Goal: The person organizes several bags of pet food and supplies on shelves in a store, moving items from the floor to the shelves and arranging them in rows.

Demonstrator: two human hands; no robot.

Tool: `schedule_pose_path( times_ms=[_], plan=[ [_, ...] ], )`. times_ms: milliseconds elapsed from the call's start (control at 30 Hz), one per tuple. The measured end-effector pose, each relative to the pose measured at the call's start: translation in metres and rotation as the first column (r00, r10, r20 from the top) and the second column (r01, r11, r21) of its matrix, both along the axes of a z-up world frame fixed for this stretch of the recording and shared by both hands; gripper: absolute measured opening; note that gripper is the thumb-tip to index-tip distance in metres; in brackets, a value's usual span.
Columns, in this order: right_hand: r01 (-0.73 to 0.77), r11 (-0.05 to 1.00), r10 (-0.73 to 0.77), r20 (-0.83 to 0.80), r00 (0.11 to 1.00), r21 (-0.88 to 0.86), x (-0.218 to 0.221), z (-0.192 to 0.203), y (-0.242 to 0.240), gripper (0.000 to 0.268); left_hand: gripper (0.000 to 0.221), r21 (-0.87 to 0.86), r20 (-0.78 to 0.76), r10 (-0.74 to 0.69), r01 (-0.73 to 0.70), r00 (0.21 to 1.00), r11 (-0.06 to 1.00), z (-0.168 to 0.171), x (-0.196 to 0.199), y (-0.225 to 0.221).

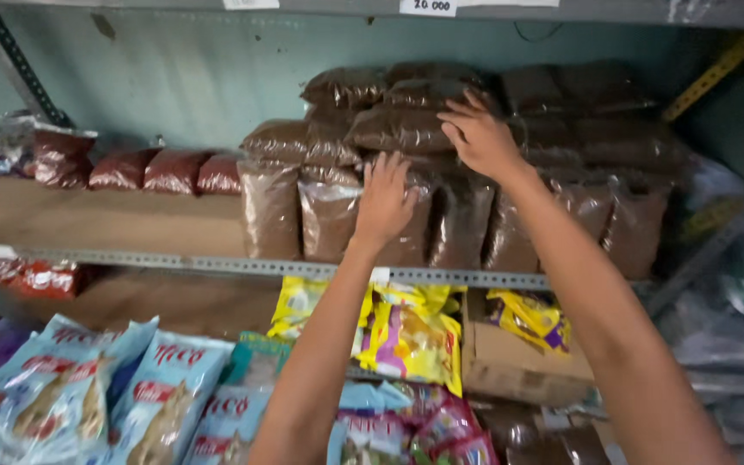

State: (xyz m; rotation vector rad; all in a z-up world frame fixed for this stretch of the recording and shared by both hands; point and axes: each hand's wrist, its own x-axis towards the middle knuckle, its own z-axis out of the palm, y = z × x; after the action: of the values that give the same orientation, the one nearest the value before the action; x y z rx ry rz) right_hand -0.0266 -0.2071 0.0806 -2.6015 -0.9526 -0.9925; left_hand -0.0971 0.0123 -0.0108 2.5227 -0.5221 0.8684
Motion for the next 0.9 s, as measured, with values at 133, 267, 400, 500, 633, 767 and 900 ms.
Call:
schedule_pose_path(
  times_ms=[133,267,400,500,633,767,900],
  plan=[
    [-0.007,1.0,0.008,0.101,0.995,-0.01,-0.069,-0.02,-0.004,0.029,0.046,-0.091,-0.002,-0.071,0.071,0.997,0.993,-0.024,-0.067,-0.002],
    [-0.031,0.994,0.026,0.047,0.999,0.105,-0.165,-0.056,-0.003,0.023,0.029,-0.301,0.0,-0.142,0.136,0.99,0.944,-0.073,-0.115,-0.015],
    [-0.041,0.938,0.082,-0.106,0.991,0.343,-0.255,-0.107,0.007,0.036,0.034,-0.824,-0.261,-0.435,0.036,0.862,0.565,-0.114,-0.186,-0.03],
    [-0.206,0.843,0.356,-0.229,0.906,0.496,-0.363,-0.112,0.041,0.035,0.072,-0.985,-0.167,-0.711,-0.141,0.683,0.096,-0.107,-0.255,-0.035],
    [-0.301,0.841,0.438,-0.24,0.866,0.45,-0.448,-0.149,0.064,0.048,0.106,-0.916,-0.043,-0.792,-0.34,0.609,-0.212,-0.064,-0.341,-0.059],
    [-0.258,0.924,0.302,-0.125,0.945,0.281,-0.421,-0.236,0.027,0.055,0.078,-0.839,0.223,-0.82,-0.324,0.528,-0.437,-0.128,-0.332,-0.092],
    [0.227,0.931,-0.157,-0.249,0.956,0.285,-0.402,-0.309,0.005,0.048,0.063,-0.807,0.304,-0.779,-0.286,0.548,-0.516,-0.211,-0.296,-0.096]
  ],
)
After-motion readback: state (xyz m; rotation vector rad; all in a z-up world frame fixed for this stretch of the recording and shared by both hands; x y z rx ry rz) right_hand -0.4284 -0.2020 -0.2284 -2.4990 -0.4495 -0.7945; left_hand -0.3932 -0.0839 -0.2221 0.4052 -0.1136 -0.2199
